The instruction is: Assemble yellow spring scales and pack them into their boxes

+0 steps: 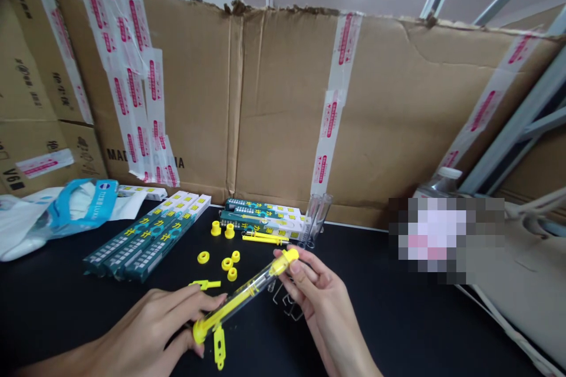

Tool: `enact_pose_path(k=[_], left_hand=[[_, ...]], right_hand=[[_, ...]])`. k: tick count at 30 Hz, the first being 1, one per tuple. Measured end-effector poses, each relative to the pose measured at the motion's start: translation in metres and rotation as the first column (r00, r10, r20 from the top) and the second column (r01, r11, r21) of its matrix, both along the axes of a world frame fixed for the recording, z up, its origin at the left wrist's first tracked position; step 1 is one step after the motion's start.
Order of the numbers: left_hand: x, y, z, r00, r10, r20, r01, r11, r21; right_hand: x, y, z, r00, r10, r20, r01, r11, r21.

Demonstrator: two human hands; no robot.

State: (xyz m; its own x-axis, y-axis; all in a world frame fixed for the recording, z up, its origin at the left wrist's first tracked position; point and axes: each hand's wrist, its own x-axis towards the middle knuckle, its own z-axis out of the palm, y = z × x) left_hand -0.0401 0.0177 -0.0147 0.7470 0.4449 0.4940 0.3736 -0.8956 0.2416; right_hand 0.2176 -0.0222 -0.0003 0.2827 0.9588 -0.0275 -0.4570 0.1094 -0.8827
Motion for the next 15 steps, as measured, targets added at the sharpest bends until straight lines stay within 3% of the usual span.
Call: enact_pose_path(k=[7,15], left_hand=[[0.0009,0.0012,0.0032,0.99,0.141,0.016,-0.138,0.985,-0.098],[0.0015,0.0015,0.0005,0.952,0.304,0.042,-0.302,0.953,-0.036]], right_hand=[[0.0025,-0.0023,0.0068,0.997,-0.025,0.068,0.021,0.998,0.057],[0.0002,-0.0027,0.0008,0.985,0.004,0.171,-0.014,0.998,0.056]])
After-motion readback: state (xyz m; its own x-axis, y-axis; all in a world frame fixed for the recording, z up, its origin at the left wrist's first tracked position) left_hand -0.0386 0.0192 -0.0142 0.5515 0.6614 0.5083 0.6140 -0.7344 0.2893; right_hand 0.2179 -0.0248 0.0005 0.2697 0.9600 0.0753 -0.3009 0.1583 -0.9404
